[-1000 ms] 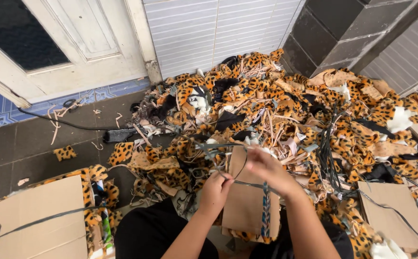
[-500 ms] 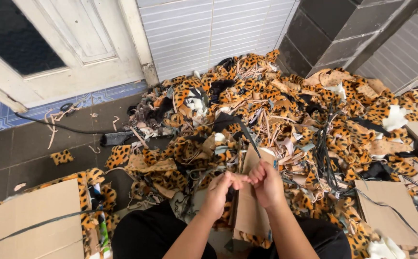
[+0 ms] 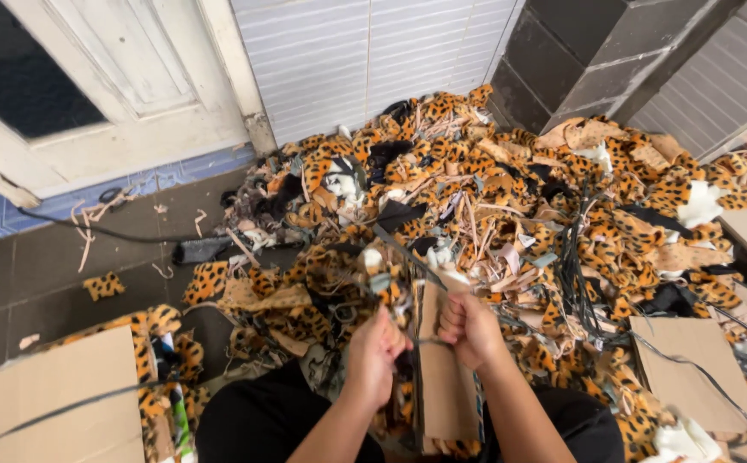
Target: The person is folding leopard-print plush fabric pieces, placing them into a cardboard box, stuffing them with white filling material, and then securing the box with plastic straps.
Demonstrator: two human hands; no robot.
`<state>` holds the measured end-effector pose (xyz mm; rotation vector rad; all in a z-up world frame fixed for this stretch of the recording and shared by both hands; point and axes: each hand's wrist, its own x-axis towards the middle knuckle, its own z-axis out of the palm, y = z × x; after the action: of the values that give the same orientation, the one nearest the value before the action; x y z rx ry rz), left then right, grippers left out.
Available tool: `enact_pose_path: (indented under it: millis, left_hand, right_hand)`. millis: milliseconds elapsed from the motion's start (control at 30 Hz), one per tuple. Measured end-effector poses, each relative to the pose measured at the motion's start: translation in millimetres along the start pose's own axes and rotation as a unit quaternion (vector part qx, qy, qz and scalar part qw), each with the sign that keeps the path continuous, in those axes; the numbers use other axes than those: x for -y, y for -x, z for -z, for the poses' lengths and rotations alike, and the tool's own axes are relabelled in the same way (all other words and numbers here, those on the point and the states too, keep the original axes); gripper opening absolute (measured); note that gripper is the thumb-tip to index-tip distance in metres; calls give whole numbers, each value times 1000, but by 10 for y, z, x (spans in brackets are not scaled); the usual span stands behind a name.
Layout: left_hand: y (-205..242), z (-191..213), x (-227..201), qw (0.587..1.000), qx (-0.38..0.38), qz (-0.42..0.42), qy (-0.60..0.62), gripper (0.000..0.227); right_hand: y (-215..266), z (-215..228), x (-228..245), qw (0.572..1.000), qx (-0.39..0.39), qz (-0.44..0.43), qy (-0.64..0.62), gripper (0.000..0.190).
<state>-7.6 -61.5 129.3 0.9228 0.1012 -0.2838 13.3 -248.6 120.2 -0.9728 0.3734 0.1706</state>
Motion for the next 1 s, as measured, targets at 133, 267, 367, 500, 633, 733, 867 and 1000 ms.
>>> enact_pose_path:
  millis: [133,267,367,500,633,733,867,1000]
  left_hand:
    - [71,27,15,1000,-24,-5,2,55]
    - [37,-316,-322,942,-9,215,-259,30]
    - [133,-698,-633,851,112,222,-462,21]
    - [-6,-656,-383,828,264,39,-493,37]
    - [-162,-404,-179,824,241,120,-499,33]
    - [-195,-307,-154,839,233,91,-483,34]
    - [-183,-261,-205,879,184,189,-398,25]
    - [-166,-302,-225,898,167,190,-360,25]
  right_hand:
    - [69,83,-49,999,-28,-17,11,43]
    - [122,292,-11,988,-6,108,107,39]
    - [328,15,218,914,68,278,289,35]
    - [519,-440,576,775,184,382,468,39]
    - [643,-455,873,732,194,336,560,56]
    - [706,-167,947,778,111,149,601,53]
    - [850,124,996,762,90,11,641,21]
    - [1129,-189,1175,734,155,-138,647,23]
